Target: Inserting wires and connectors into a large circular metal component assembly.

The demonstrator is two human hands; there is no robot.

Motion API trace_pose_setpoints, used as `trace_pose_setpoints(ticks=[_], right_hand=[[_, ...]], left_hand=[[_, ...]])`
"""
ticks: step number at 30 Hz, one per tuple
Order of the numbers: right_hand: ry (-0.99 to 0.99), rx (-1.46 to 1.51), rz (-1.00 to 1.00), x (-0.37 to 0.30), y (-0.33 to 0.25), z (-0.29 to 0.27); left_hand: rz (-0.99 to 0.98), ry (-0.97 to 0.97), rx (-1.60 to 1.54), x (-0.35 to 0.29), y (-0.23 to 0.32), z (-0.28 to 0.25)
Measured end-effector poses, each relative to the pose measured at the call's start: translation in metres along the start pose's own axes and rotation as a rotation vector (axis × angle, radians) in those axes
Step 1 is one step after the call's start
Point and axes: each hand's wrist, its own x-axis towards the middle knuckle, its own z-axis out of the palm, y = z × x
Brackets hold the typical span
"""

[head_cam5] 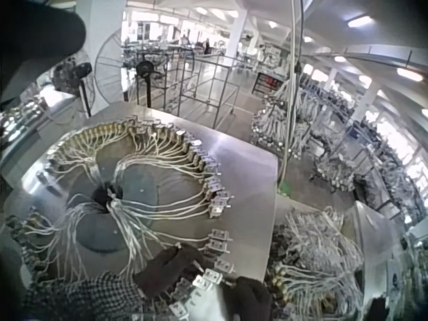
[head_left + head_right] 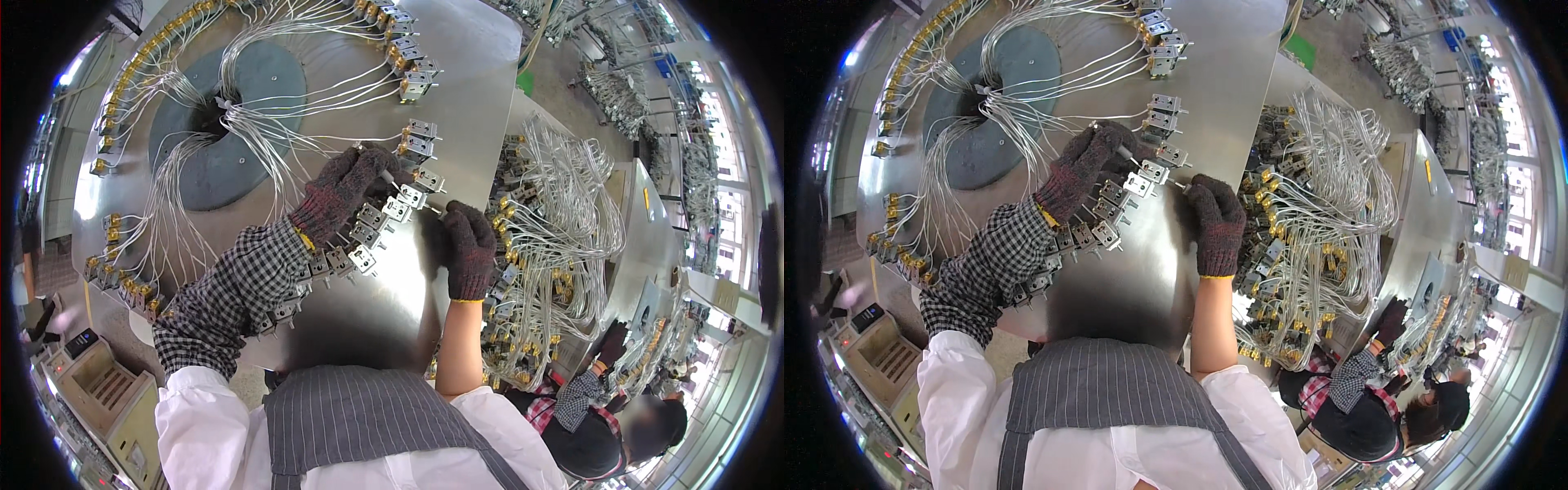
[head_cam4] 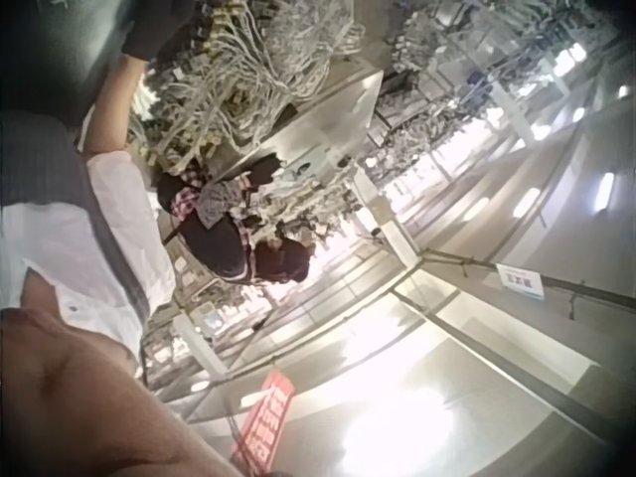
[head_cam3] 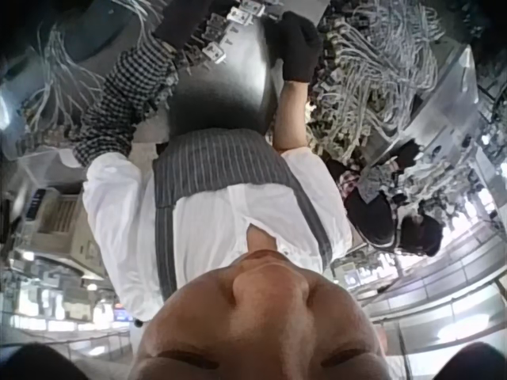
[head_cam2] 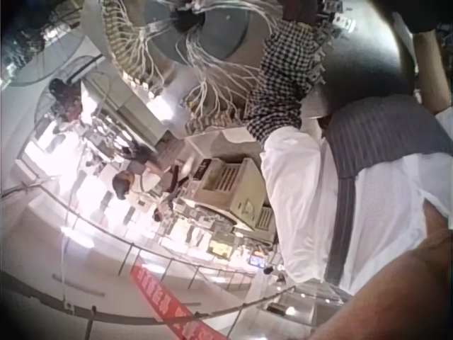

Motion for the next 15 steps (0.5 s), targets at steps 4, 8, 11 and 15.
trace_pose_setpoints(ticks=[4, 8, 11, 15], right_hand=[[-0.008, -0.054, -0.007, 0.004, 0.009, -0.002], [-0.065, -0.056, 0.038, 0.006, 0.003, -0.004], [-0.026, -0.033, 0.022, 0.008, 0.012, -0.003], [-0.056, -0.035, -0.068, 0.013, 0.021, -0.01]], left_hand=[[0.023, -0.002, -0.057, 0.0, 0.004, 0.006], [-0.03, 0.029, -0.024, -0.002, 0.012, 0.005], [0.047, -0.022, 0.055, 0.001, 0.004, -0.003], [-0.006, 0.018, 0.117, 0.002, 0.004, -0.003]])
